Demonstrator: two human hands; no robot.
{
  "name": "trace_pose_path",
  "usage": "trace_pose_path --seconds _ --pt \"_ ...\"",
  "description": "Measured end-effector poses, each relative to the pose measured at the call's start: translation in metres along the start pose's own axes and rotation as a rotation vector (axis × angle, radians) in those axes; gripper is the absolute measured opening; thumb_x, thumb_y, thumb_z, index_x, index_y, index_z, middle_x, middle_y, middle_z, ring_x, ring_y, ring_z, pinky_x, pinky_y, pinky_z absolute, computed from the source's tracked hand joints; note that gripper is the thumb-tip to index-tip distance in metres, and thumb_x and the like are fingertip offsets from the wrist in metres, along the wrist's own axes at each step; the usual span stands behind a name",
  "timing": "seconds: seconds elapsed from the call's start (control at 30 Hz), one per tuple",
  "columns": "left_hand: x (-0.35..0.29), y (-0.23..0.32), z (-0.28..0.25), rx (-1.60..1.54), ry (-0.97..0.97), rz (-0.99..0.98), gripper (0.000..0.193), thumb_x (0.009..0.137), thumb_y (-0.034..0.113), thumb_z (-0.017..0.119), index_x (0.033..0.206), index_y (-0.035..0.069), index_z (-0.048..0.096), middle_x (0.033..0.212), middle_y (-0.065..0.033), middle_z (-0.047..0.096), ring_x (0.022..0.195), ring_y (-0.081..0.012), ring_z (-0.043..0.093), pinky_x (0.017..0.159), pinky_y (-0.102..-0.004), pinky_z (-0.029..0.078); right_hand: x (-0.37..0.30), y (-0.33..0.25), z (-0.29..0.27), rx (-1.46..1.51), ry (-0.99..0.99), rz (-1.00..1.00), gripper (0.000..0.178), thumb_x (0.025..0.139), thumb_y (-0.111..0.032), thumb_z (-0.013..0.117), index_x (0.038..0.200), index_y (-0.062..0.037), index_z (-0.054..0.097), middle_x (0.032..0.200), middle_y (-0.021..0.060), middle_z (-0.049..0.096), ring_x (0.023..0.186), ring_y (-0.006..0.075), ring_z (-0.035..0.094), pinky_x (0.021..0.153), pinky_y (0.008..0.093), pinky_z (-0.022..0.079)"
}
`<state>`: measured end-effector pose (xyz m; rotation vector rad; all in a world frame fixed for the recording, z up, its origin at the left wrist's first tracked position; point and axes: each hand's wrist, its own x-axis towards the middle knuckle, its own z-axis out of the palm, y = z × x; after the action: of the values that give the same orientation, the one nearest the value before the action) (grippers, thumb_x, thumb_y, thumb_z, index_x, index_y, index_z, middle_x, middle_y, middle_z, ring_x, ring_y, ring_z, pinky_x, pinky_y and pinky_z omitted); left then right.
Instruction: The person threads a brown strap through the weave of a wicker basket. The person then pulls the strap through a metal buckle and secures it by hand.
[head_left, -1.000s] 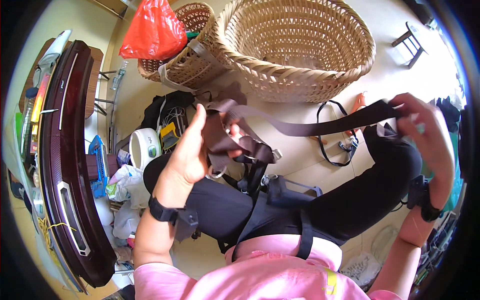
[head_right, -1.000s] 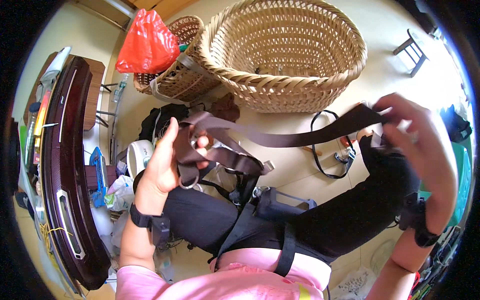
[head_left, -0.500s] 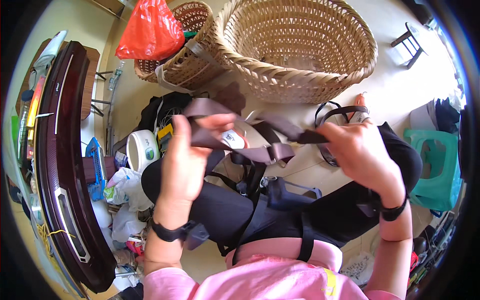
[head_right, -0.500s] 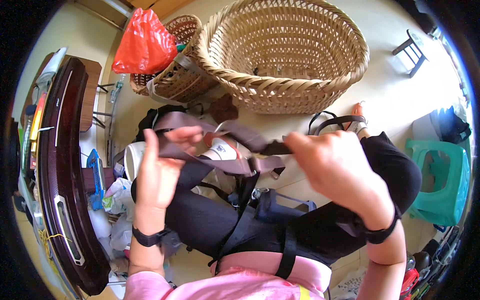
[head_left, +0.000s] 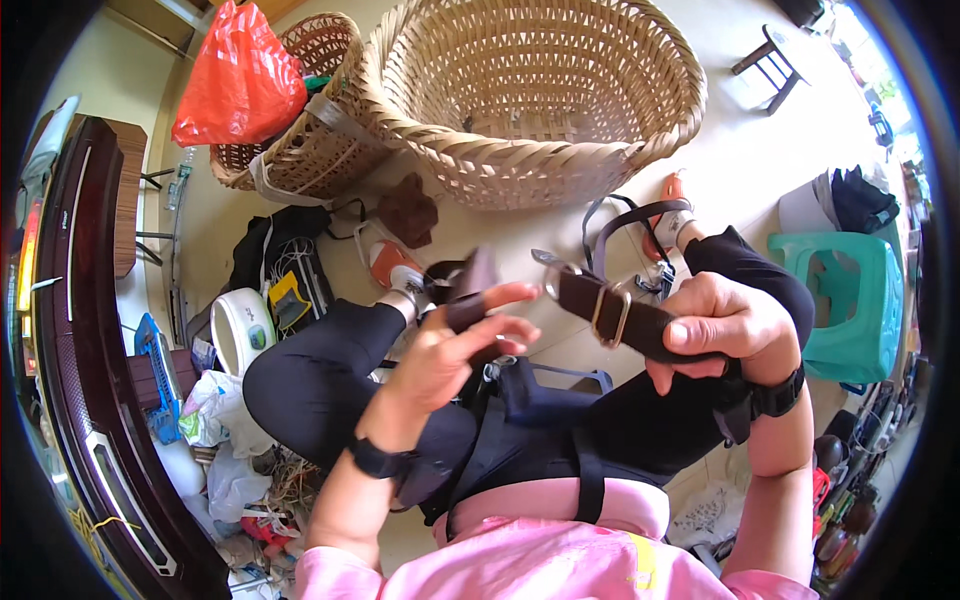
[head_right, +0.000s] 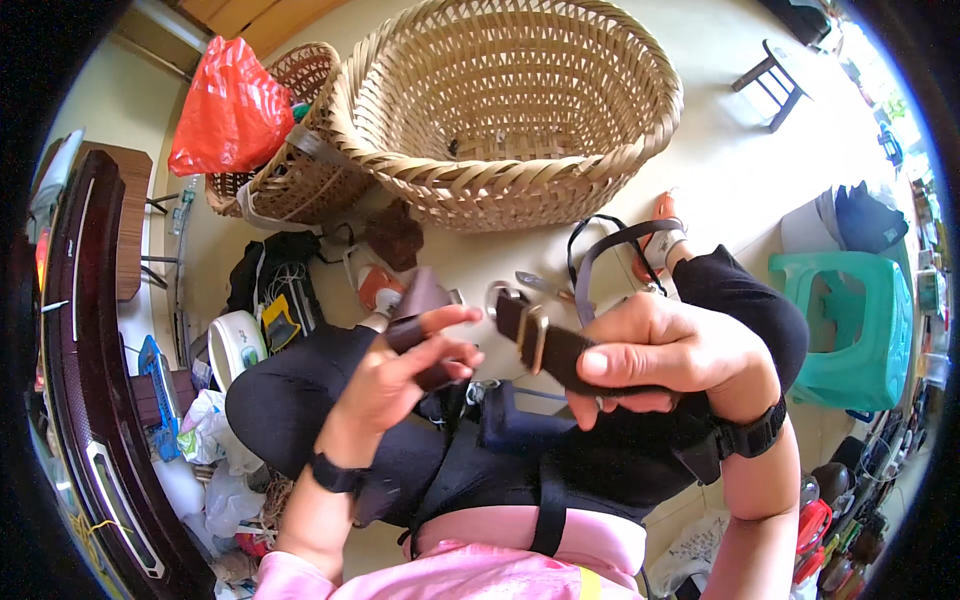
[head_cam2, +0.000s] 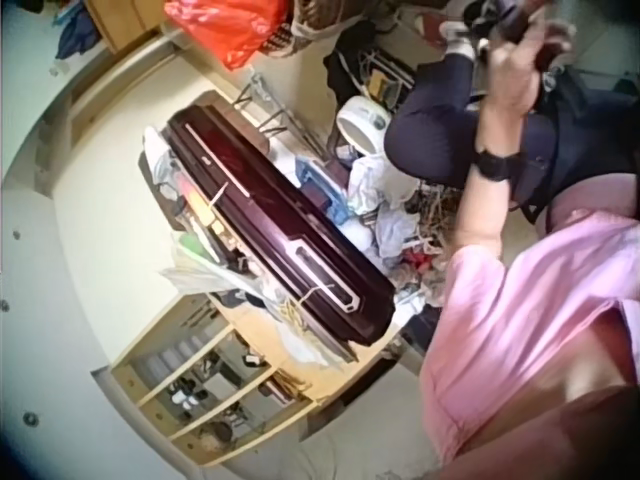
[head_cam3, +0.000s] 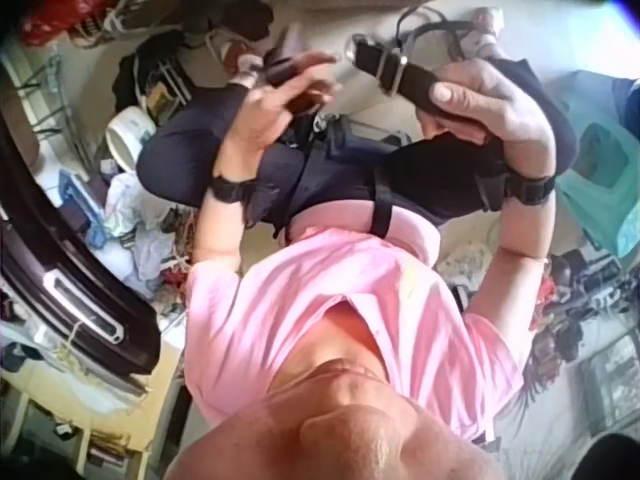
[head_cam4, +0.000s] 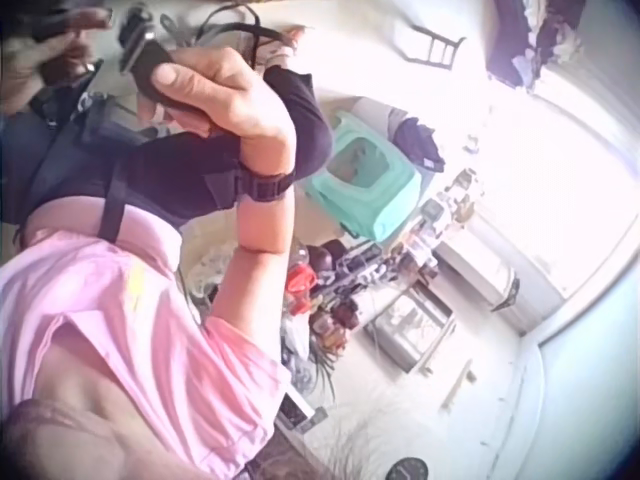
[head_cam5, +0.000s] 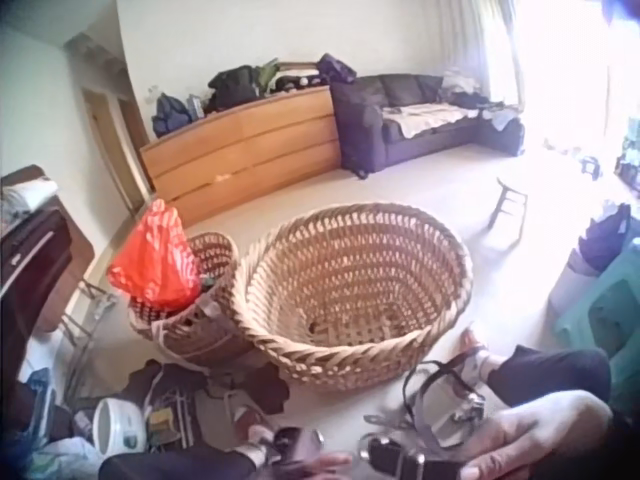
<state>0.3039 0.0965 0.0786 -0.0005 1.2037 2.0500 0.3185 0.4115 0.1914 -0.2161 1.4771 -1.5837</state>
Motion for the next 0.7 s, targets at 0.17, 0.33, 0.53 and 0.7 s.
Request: trace_pose_path --seconds 0.17,0.33,0.53,0.7 --pt "0.038 -0.018 0.031 -0.153 -0.321 -0.167 0.062 0.101 0.044 0.057 0.147 0.005 0.044 0.116 -0.0093 0.065 0.093 -0.0162 0.067 0.083 -0.0329 0.053 0.021 -0.006 -0.005 -0.026 -0.243 -0.091 0.045 0.109 -0.033 0.045 0.095 0.0037 0.067 0.067 0.0026 0.060 0.061 0.0100 0.058 0.060 0.0259 0.046" --pt "0.045 -0.029 0.032 -0.130 -0.041 -0.117 0.067 0.098 0.048 0.062 0.148 0.008 0.043 0.124 -0.0074 0.061 0.097 -0.0157 0.065 0.084 -0.0335 0.053 0.024 0.001 -0.015 -0.009 -0.376 -0.108 0.044 0.110 -0.032 0.043 0.095 0.0035 0.066 0.066 -0.0003 0.056 0.058 0.0086 0.053 0.057 0.0254 0.043" --pt "0.044 -0.038 0.038 -0.140 -0.237 -0.136 0.070 0.092 0.055 0.066 0.137 0.003 0.053 0.122 -0.0086 0.064 0.099 -0.0153 0.066 0.083 -0.0329 0.055 0.028 0.008 -0.022 0.032 -0.528 -0.135 0.045 0.110 -0.032 0.042 0.098 0.0044 0.065 0.065 -0.0014 0.052 0.056 0.0071 0.048 0.053 0.0246 0.039" --pt "0.029 -0.021 0.028 -0.139 -0.222 -0.177 0.059 0.091 0.047 0.072 0.125 0.000 0.061 0.102 -0.0089 0.070 0.085 -0.0150 0.067 0.071 -0.0287 0.055 0.005 0.009 -0.027 0.127 -0.159 -0.068 0.052 0.105 -0.040 0.053 0.088 0.0077 0.067 0.060 -0.0022 0.051 0.052 0.0053 0.044 0.050 0.0230 0.033"
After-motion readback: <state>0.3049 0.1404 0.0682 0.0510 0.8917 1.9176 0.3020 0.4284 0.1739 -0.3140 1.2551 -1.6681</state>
